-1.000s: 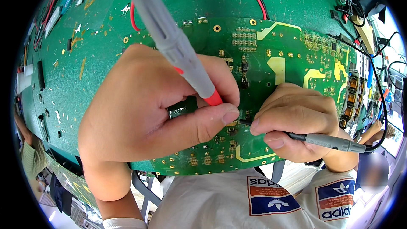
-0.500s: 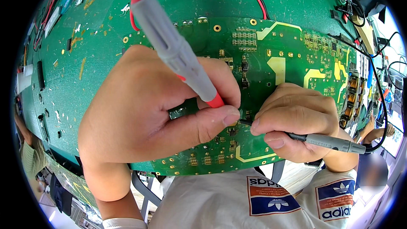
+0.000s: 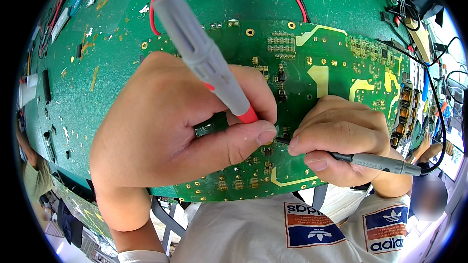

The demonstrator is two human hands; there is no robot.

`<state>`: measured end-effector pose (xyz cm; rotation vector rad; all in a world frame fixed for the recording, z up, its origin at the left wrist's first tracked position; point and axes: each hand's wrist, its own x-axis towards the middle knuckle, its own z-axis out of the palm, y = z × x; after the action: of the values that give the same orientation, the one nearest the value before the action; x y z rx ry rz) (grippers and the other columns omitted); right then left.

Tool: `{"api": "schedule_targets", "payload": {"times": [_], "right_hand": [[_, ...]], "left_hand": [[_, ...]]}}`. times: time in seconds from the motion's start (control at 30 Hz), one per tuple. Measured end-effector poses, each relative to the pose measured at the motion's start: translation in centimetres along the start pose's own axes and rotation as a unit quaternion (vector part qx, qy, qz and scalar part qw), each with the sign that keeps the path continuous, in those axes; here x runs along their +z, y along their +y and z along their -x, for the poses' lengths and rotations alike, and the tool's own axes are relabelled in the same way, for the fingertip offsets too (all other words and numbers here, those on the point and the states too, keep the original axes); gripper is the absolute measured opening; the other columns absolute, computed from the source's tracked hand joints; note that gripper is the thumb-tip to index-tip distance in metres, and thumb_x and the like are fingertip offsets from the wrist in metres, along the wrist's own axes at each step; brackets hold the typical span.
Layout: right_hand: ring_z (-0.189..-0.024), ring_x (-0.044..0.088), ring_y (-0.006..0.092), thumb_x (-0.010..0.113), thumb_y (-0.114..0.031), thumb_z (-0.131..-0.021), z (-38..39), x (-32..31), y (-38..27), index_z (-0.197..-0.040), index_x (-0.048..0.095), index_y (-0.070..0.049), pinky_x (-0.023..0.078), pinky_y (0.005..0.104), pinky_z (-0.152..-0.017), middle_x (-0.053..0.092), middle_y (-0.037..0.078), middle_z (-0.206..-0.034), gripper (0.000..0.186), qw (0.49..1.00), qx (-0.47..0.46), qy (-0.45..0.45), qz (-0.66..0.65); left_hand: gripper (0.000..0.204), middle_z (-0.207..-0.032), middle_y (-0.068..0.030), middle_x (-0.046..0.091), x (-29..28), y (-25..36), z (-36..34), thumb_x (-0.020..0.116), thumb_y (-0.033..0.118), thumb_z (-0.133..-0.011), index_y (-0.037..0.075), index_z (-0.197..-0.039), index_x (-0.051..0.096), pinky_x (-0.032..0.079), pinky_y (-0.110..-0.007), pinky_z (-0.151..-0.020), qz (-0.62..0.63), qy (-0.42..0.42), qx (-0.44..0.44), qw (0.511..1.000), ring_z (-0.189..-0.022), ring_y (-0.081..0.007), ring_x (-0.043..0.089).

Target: The person tests components on a green circuit board using multimeter probes, touching the tips to various soldered points and pointing at specific chips on the board.

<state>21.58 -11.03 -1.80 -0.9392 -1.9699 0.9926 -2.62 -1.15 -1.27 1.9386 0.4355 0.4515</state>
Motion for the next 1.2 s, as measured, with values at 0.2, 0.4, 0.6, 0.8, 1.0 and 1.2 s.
{"api": "schedule_targets", "payload": {"times": [0.2, 0.4, 0.6, 0.8, 1.0, 1.2], "right_hand": [[-0.064, 0.067, 0.0268, 0.071, -0.012, -0.090, 0.0, -0.1, 0.0, -0.095, 0.071, 0.002, 0.053, 0.0342, -0.060, 0.072, 0.013, -0.079, 0.015, 1.000, 0.004, 0.000, -0.009], [-0.064, 0.067, 0.0269, 0.071, -0.012, -0.089, 0.0, -0.1, 0.1, -0.095, 0.071, 0.002, 0.052, 0.0344, -0.060, 0.072, 0.013, -0.079, 0.015, 1.000, 0.003, -0.004, -0.017], [-0.064, 0.066, 0.0271, 0.070, -0.010, -0.088, -0.2, -0.1, -0.1, -0.094, 0.071, 0.002, 0.051, 0.0346, -0.059, 0.072, 0.013, -0.079, 0.014, 1.000, 0.006, -0.007, -0.014], [-0.061, 0.063, 0.0268, 0.075, -0.001, -0.080, -0.3, 0.0, 0.0, -0.093, 0.070, 0.002, 0.047, 0.0366, -0.055, 0.069, 0.011, -0.079, 0.014, 1.000, -0.002, 0.001, -0.015], [-0.062, 0.062, 0.0279, 0.074, -0.003, -0.085, -0.6, 0.0, -1.1, -0.096, 0.070, -0.001, 0.046, 0.0381, -0.056, 0.067, 0.010, -0.076, 0.011, 0.999, 0.029, -0.001, -0.025], [-0.066, 0.066, 0.0228, 0.066, -0.009, -0.094, -0.2, -0.4, -1.1, -0.095, 0.069, 0.001, 0.050, 0.0322, -0.060, 0.069, 0.010, -0.077, 0.011, 0.997, 0.059, 0.001, -0.055]], "left_hand": [[0.019, -0.080, -0.0099, 0.073, -0.1, 0.2, 0.0, 0.080, 0.017, -0.081, 0.000, -0.087, 0.074, 0.051, -0.030, -0.062, 0.001, -0.008, -0.010, 1.000, -0.069, -0.0214, 0.068], [0.020, -0.081, -0.0108, 0.073, 0.0, 0.2, -0.2, 0.081, 0.017, -0.079, 0.000, -0.088, 0.075, 0.051, -0.031, -0.063, 0.004, -0.013, -0.008, 1.000, -0.069, -0.0222, 0.068], [0.021, -0.077, -0.0110, 0.072, 0.1, 0.0, -0.1, 0.082, 0.017, -0.078, 0.000, -0.086, 0.074, 0.050, -0.032, -0.060, -0.022, -0.005, 0.027, 0.999, -0.066, -0.0236, 0.066], [0.019, -0.076, -0.0102, 0.071, 0.3, 0.2, -0.2, 0.082, 0.017, -0.078, 0.001, -0.085, 0.074, 0.050, -0.033, -0.059, -0.029, 0.003, 0.035, 0.999, -0.065, -0.0247, 0.066], [0.011, -0.083, -0.0090, 0.072, -0.3, 0.6, 0.5, 0.077, 0.011, -0.084, 0.003, -0.092, 0.074, 0.051, -0.033, -0.064, 0.000, -0.015, -0.005, 1.000, -0.072, -0.0243, 0.068], [0.011, -0.090, -0.0092, 0.073, -1.1, 1.2, 0.3, 0.072, 0.007, -0.090, 0.002, -0.099, 0.074, 0.053, -0.031, -0.066, 0.057, -0.038, -0.056, 0.996, -0.077, -0.0191, 0.069]]}}
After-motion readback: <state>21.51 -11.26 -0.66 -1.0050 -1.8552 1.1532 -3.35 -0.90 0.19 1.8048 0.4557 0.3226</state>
